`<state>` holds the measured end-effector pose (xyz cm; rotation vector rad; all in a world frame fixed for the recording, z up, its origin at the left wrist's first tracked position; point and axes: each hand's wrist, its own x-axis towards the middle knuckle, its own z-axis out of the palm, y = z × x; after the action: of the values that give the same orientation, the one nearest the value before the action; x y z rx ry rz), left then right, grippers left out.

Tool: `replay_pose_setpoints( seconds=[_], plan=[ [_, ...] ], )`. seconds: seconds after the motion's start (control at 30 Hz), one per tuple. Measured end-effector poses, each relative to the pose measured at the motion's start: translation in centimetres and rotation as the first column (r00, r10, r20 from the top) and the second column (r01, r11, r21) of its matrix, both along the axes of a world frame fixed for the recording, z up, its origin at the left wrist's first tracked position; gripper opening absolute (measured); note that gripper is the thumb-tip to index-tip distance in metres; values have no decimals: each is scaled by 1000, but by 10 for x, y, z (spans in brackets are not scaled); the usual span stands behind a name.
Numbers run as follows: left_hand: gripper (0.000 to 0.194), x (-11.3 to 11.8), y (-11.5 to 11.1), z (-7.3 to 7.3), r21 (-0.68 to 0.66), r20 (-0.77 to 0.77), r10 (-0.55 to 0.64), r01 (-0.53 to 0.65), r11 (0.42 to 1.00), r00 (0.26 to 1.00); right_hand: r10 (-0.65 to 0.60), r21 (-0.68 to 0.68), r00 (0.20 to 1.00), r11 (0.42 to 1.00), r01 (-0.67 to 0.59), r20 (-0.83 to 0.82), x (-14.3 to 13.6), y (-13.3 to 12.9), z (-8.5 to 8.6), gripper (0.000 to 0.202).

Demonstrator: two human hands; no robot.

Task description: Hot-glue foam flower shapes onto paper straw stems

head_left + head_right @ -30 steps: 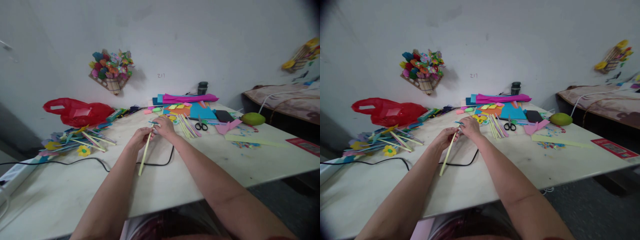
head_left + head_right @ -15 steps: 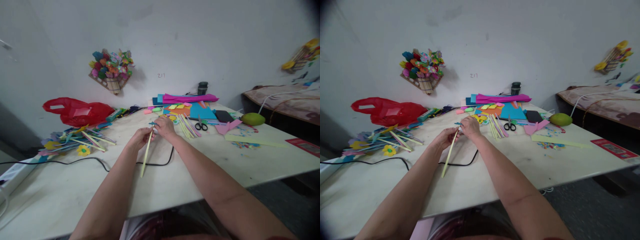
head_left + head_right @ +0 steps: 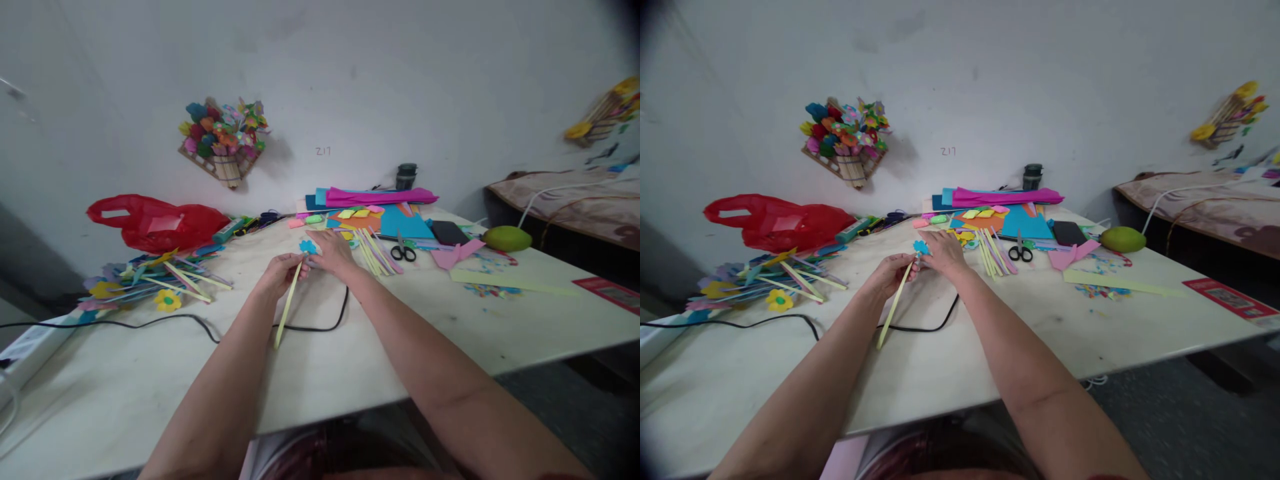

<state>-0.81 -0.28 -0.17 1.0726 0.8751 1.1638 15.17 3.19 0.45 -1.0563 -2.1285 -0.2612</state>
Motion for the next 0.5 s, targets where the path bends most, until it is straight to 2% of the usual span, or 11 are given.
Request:
replay_pose_setpoints(
  seconds=[0.17,0.33,0.43,0.5],
  plan=[
    [9,-2,1,0,-5,18,50,-50,999,999,63,22,998,998,-63,-2,3,0,0,61],
    [10,-2,1,1,-2,37,108,-108,994,993,108,12,977,994,-108,-186,4,3,-2,43],
    [13,-1,1,1,17,46,140,-141,990,989,24,-52,928,998,-46,-371,3,6,-3,20],
    [17,0,1,0,35,46,162,-164,986,986,-78,-169,877,986,-4,-474,1,7,-3,13]
  ],
)
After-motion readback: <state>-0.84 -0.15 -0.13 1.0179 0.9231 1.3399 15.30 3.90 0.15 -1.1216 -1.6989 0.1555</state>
